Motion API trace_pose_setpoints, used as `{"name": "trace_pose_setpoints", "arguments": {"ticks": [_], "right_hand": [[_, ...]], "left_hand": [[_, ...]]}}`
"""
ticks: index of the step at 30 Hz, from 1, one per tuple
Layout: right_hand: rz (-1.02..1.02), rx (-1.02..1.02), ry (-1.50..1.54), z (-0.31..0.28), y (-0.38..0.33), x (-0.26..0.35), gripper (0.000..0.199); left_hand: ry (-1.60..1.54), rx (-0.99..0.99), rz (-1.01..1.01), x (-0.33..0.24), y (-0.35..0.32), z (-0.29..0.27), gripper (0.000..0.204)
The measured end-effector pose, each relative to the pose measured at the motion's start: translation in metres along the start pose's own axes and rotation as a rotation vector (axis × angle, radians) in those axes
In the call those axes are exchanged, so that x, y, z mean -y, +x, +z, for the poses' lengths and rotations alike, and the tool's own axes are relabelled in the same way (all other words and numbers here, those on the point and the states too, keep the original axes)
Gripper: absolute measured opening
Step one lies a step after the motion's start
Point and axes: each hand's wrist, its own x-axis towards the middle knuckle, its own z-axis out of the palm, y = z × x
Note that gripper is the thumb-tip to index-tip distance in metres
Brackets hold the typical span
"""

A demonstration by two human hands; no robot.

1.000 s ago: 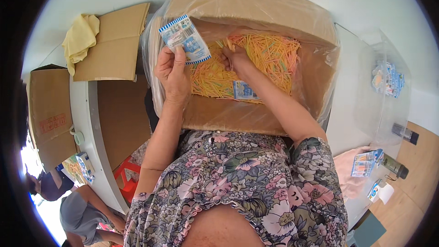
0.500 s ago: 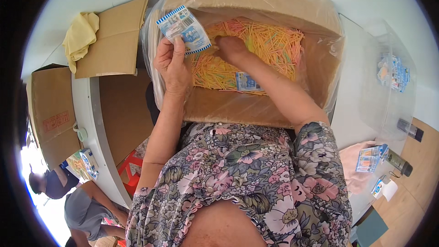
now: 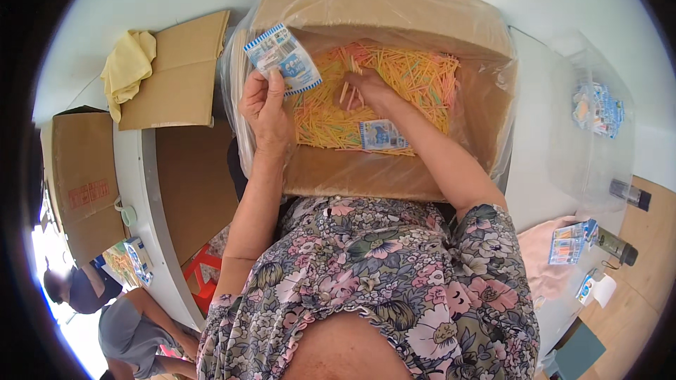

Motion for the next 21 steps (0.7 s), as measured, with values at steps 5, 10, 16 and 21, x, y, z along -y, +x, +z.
{"name": "trace_pose_setpoints", "arguments": {"ticks": [5, 10, 16, 21], "right_hand": [[-0.225, -0.085, 0.362, -0.008, 0.035, 0.019, 0.023], [-0.058, -0.165, 0.207, 0.01, 0.02, 0.028, 0.008], [-0.027, -0.17, 0.448, -0.02, 0.044, 0.032, 0.009], [-0.159, 0.067, 0.488, -0.002, -0.013, 0.043, 0.018]], "left_hand": [[0.013, -0.001, -0.012, 0.003, 0.0, 0.001, 0.012], [0.021, -0.027, 0.004, 0.004, 0.001, -0.004, 0.012], [0.028, 0.003, -0.051, 0.004, 0.0, 0.009, 0.009], [-0.092, 0.176, -0.285, -0.002, 0.001, -0.004, 0.008]]}}
